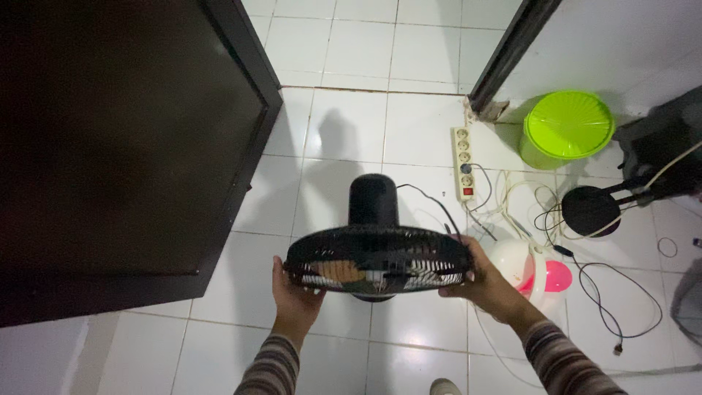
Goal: The person assembles a standing fan by securing the fan blades, attaching the front grill, and plugging the fan into a power strip. The person then turns on the power to test the fan.
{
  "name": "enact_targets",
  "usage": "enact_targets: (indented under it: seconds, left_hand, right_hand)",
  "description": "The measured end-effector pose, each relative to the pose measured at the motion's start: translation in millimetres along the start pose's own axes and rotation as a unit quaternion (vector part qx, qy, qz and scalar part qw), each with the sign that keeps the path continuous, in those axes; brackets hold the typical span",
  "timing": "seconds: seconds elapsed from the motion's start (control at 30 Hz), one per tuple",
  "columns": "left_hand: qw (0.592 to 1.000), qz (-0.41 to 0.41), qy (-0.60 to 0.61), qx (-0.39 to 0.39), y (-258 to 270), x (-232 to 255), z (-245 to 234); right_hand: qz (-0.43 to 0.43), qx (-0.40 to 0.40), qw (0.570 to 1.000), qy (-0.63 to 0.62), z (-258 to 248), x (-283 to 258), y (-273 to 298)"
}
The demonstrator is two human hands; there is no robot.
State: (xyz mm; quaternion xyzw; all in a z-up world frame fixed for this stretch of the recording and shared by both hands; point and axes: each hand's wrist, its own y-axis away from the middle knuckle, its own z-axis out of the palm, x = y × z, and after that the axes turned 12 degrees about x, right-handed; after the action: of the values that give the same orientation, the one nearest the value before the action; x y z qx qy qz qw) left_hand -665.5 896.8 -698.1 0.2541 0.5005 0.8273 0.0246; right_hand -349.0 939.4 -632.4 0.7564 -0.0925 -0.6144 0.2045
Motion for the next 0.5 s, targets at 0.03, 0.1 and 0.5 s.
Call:
enact_targets:
  seconds: [0.03,0.1,0.5]
  left_hand:
    - [1.000,0.002,0.001,-0.010,1,-2,-5]
    - [1.000,0.004,0.010,-0.011,3,-6,-11]
    - [0.991,-0.013,-0.005,0.130,15,17,2]
  right_hand:
    - [0.002,-0.005,1.000,0.005,1,1,1]
    - [0.026,-0.006,1.000,0.008,2,4,3]
    - [0.108,-0.025,0.976,-0.186,-23,12,5]
